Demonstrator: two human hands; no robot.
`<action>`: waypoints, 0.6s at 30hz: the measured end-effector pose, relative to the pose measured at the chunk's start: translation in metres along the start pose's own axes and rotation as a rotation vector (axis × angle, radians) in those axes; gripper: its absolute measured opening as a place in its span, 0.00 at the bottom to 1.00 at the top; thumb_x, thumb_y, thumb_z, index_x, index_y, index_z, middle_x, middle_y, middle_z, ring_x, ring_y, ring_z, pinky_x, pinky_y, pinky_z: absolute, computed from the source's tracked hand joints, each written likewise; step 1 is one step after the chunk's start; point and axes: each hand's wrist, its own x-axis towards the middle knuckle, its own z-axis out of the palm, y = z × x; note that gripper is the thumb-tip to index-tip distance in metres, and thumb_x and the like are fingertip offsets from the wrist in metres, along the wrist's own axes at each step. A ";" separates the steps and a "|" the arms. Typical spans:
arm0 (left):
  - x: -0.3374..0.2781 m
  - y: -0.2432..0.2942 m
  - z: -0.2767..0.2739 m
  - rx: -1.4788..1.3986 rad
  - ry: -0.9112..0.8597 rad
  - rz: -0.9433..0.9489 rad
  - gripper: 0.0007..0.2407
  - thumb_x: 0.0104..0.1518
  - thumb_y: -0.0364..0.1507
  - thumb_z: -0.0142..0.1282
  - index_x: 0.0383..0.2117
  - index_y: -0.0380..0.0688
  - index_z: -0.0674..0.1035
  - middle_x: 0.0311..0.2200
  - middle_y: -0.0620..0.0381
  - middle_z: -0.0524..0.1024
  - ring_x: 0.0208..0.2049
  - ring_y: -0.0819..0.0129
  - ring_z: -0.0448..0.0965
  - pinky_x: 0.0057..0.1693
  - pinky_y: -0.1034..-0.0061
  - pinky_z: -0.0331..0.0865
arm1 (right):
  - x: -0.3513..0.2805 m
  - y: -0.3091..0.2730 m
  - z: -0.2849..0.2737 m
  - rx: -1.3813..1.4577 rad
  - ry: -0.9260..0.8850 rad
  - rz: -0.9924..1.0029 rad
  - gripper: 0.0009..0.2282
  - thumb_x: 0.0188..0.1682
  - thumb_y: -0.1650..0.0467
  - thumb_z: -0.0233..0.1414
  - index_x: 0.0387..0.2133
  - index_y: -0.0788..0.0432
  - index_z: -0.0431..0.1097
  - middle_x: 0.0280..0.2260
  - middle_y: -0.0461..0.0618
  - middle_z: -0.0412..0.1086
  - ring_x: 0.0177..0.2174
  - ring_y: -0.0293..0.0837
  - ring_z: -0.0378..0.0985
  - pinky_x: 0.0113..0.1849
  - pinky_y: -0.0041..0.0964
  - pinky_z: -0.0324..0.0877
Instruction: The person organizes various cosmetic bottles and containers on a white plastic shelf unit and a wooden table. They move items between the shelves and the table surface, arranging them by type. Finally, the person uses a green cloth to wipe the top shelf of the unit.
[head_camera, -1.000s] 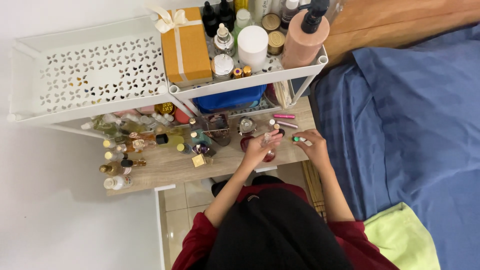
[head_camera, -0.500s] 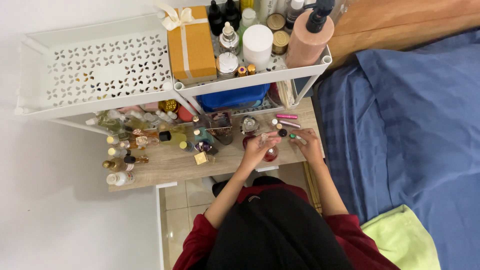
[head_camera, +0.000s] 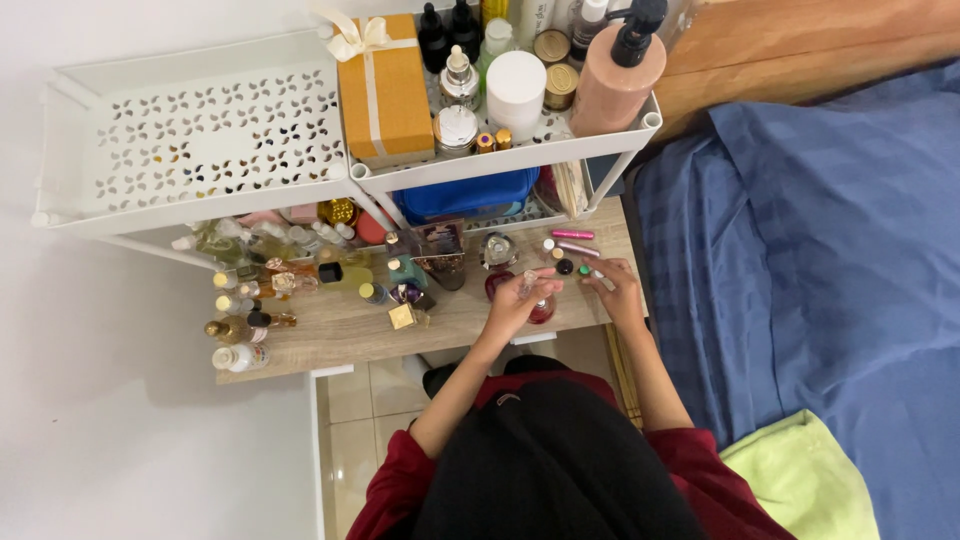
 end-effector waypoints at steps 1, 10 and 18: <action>0.000 -0.002 0.000 0.000 0.000 0.000 0.18 0.65 0.31 0.56 0.56 0.30 0.75 0.46 0.47 0.83 0.50 0.65 0.83 0.57 0.75 0.75 | 0.000 0.001 0.000 0.000 0.000 0.000 0.20 0.39 0.77 0.65 0.48 0.56 0.78 0.42 0.50 0.78 0.42 0.47 0.74 0.46 0.39 0.71; 0.001 -0.006 0.003 -0.038 -0.009 -0.048 0.18 0.65 0.29 0.56 0.57 0.29 0.74 0.47 0.47 0.82 0.49 0.66 0.83 0.58 0.76 0.74 | 0.004 0.005 -0.001 -0.042 0.008 -0.003 0.24 0.37 0.76 0.67 0.51 0.55 0.77 0.42 0.52 0.77 0.42 0.48 0.75 0.46 0.39 0.72; 0.003 -0.004 0.007 0.121 -0.012 -0.063 0.17 0.63 0.29 0.58 0.57 0.34 0.76 0.47 0.51 0.83 0.48 0.69 0.84 0.56 0.77 0.77 | 0.001 0.009 -0.009 -0.040 -0.048 0.005 0.30 0.38 0.73 0.67 0.58 0.57 0.71 0.46 0.52 0.76 0.45 0.49 0.75 0.48 0.41 0.71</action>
